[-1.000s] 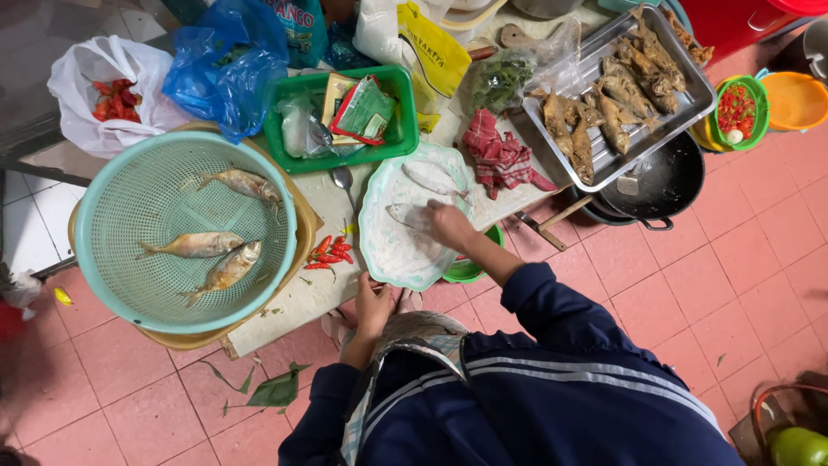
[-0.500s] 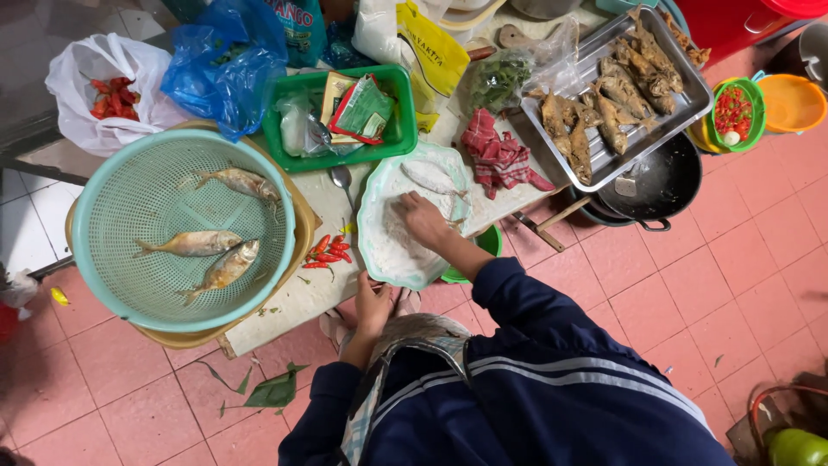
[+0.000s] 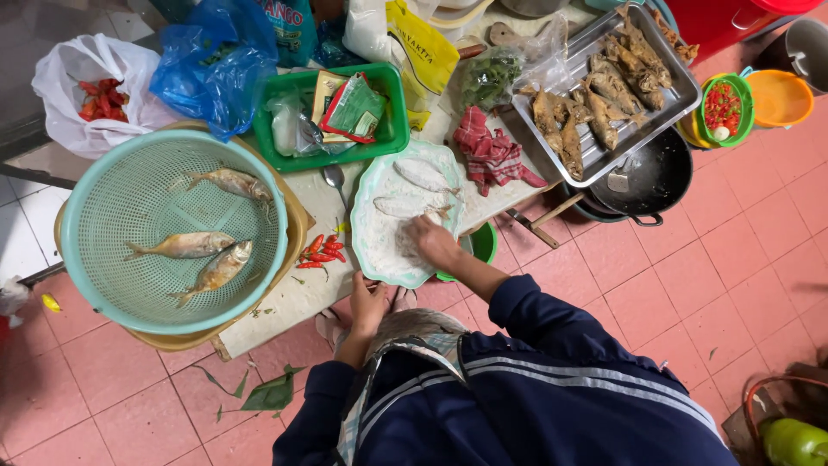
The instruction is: The person is coating small whole fish in white flour on a plate before frying them in a wok.
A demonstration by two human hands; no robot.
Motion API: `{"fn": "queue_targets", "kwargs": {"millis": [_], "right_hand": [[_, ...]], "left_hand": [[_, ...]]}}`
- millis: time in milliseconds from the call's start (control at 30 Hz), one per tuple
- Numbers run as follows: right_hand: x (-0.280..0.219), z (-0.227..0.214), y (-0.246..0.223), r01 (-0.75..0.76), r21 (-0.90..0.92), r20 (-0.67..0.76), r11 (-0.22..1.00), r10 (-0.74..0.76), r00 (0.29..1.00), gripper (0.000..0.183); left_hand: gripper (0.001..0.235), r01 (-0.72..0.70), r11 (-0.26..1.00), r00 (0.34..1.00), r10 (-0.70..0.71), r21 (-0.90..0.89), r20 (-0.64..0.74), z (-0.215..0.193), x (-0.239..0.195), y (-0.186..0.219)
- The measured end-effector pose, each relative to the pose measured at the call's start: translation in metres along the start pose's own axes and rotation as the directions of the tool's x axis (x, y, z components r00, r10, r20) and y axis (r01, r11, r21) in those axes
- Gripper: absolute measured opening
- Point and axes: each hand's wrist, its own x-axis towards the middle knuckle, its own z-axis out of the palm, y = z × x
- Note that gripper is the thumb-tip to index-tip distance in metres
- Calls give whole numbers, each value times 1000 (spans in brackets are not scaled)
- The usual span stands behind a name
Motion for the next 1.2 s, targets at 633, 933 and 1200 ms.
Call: {"fn": "queue_targets", "kwargs": {"millis": [633,933,1200], "right_hand": [[46,-33,33,-15,-129,78,992,26,997,61],[55,-25,78,-247,82,139,965,235,962,35],[30,-59,-33,45,-83,65,996,-39,997,23]], "left_hand": [[55,-10,1000,1000,10,10,-26,1,-4,-4],[54,-21,999,1000,20,-28,-16,0,-3,-2],[55,-28,999,999,27,-21,-23,1,6,-15]]}}
